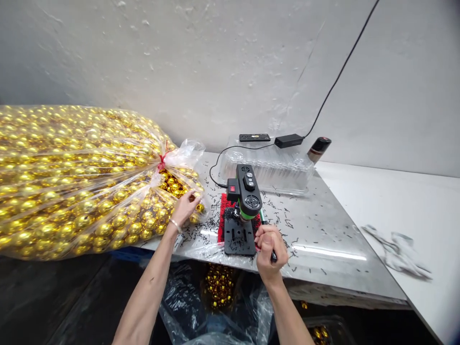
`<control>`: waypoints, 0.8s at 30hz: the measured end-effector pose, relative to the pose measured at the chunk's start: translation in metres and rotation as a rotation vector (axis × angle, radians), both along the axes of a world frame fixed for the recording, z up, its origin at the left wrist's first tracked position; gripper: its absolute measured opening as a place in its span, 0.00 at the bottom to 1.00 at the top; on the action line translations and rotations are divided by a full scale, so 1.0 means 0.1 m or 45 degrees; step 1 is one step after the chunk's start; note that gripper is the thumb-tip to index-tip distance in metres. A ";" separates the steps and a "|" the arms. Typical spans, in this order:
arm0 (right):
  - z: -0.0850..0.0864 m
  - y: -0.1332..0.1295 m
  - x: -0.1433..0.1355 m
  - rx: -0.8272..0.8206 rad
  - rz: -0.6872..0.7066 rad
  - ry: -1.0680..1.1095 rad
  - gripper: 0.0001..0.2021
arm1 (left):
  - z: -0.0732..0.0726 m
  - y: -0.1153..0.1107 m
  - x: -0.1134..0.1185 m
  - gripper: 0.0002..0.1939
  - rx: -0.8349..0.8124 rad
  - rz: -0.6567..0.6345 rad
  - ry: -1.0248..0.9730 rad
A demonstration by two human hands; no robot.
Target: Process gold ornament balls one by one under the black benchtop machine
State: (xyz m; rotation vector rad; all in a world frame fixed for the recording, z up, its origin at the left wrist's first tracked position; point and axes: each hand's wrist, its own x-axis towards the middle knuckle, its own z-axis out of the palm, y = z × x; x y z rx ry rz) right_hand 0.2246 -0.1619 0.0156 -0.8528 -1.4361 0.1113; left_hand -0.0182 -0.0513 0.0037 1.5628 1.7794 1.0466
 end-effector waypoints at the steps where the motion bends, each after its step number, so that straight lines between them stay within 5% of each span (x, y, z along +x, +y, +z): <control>1: -0.01 0.00 0.00 0.003 0.002 0.007 0.15 | 0.00 -0.11 -0.02 0.19 0.047 0.021 -0.248; 5: -0.04 0.01 -0.02 0.007 -0.012 0.064 0.15 | -0.02 -0.55 0.06 0.24 -0.046 0.038 -1.114; 10: -0.05 0.02 -0.03 0.016 -0.030 0.059 0.15 | -0.17 -0.90 0.45 0.16 -0.338 0.013 -1.545; 16: 0.01 0.00 -0.02 0.042 -0.030 -0.031 0.15 | -0.32 -0.93 0.82 0.16 -0.509 -0.062 -1.607; 24: 0.04 -0.01 -0.02 0.021 -0.003 -0.034 0.15 | -0.48 -0.79 1.10 0.22 -0.172 -0.067 -1.182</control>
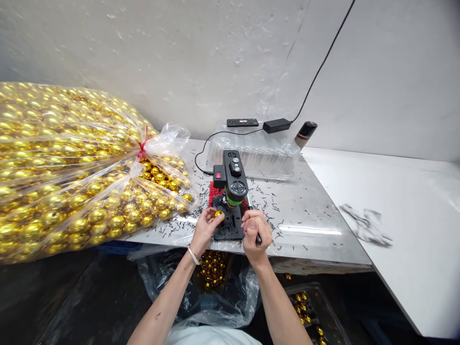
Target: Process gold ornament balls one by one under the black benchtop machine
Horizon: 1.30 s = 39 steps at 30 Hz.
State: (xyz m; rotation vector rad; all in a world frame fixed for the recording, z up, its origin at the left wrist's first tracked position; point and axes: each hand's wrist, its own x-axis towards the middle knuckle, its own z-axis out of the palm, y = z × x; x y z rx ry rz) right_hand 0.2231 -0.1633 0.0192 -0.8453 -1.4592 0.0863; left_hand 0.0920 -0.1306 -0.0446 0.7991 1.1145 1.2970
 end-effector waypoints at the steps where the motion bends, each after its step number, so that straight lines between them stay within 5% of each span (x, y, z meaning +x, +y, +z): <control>1: 0.00 0.00 0.00 0.002 0.006 0.001 0.14 | -0.02 0.02 0.03 0.22 0.057 0.000 0.057; 12: -0.04 0.01 0.03 0.011 0.014 -0.028 0.12 | -0.19 0.02 0.07 0.16 0.475 -0.099 0.695; 22: 0.10 0.02 0.00 -0.015 -0.008 0.023 0.14 | -0.32 0.02 0.07 0.18 0.487 -0.094 0.604; 31: 0.37 0.07 0.01 -0.038 -0.020 0.043 0.14 | -0.27 0.06 0.08 0.16 0.612 -0.134 0.990; 39: 0.21 0.00 0.05 -0.055 0.028 -0.037 0.14 | -0.30 0.12 0.08 0.17 0.678 -0.106 1.009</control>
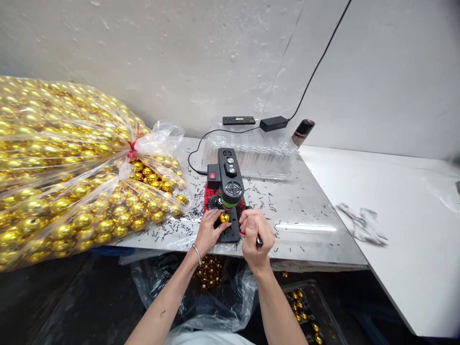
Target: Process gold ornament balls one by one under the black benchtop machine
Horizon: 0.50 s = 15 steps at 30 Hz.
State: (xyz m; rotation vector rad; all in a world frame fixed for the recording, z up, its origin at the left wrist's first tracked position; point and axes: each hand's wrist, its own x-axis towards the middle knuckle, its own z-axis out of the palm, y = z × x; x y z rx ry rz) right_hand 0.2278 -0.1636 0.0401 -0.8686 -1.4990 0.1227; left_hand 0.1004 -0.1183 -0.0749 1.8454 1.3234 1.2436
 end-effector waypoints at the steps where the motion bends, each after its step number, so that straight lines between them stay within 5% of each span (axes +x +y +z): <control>1: -0.06 -0.01 0.00 -0.002 0.008 0.000 0.13 | 0.00 0.00 0.00 0.17 0.003 -0.006 -0.002; 8: -0.51 0.04 0.04 0.124 -0.005 -0.124 0.13 | 0.01 -0.01 0.00 0.17 0.001 -0.002 0.012; 15: -0.72 0.13 0.03 0.191 0.009 -0.069 0.14 | 0.00 -0.01 0.00 0.16 -0.012 -0.002 0.009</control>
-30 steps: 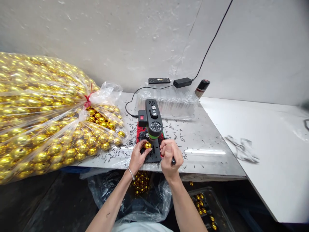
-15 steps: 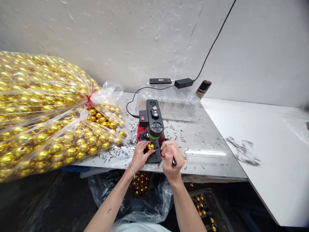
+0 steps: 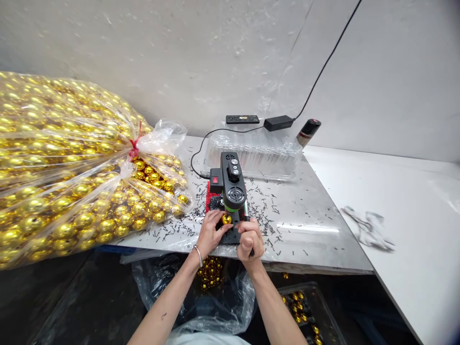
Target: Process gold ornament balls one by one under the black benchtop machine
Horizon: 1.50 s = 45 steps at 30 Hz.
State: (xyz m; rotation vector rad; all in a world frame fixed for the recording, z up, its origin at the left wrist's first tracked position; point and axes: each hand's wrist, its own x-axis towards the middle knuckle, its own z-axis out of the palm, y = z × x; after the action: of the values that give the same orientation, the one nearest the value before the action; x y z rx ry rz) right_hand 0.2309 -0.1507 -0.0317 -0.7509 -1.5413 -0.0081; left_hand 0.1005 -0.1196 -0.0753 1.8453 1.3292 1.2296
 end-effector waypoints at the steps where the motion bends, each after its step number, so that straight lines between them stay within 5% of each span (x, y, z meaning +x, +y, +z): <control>1: -0.02 0.00 0.00 -0.003 -0.001 0.001 0.14 | 0.00 0.00 0.00 0.17 0.000 -0.003 -0.001; 9: -0.02 0.00 0.09 0.037 -0.032 -0.259 0.13 | -0.02 0.01 0.00 0.16 0.007 0.000 -0.056; 16: 0.62 -0.05 0.00 -0.081 -0.046 0.040 0.14 | 0.05 0.01 0.03 0.17 -0.006 0.058 -0.095; 20: 0.88 -0.07 -0.02 -0.208 -0.050 0.061 0.14 | 0.12 -0.34 -0.06 0.18 0.086 0.126 -0.052; 24: 0.77 -0.10 -0.02 -0.181 -0.036 0.049 0.14 | 0.06 -0.88 -0.21 0.24 0.198 0.032 0.175; 26: 0.68 -0.11 -0.04 -0.185 -0.049 0.072 0.14 | 0.05 -0.97 -0.28 0.25 0.234 0.090 0.245; 29: 0.59 -0.11 -0.07 -0.182 -0.068 0.139 0.15 | 0.17 -0.69 -0.44 0.18 0.281 0.350 0.238; 32: 0.57 -0.11 -0.08 -0.160 -0.054 0.147 0.15 | 0.43 -0.09 -0.68 0.16 0.242 0.581 0.298; 37: 0.56 -0.13 -0.08 -0.184 -0.050 0.144 0.15 | 0.67 0.69 -0.99 0.01 -0.243 0.397 0.737; 42: 0.53 -0.12 -0.08 -0.145 -0.047 0.138 0.14 | 0.67 0.70 -1.03 0.05 -0.288 0.316 0.667; 45: 0.53 -0.11 -0.09 -0.121 -0.027 0.137 0.15 | 0.75 0.45 -1.00 0.20 -0.354 0.326 0.087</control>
State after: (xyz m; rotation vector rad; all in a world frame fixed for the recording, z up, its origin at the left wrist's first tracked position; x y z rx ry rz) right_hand 0.2219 -0.1616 0.0211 -0.8295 -1.4391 0.0892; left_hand 0.0000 -0.0748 0.0002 1.5700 1.7215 1.0471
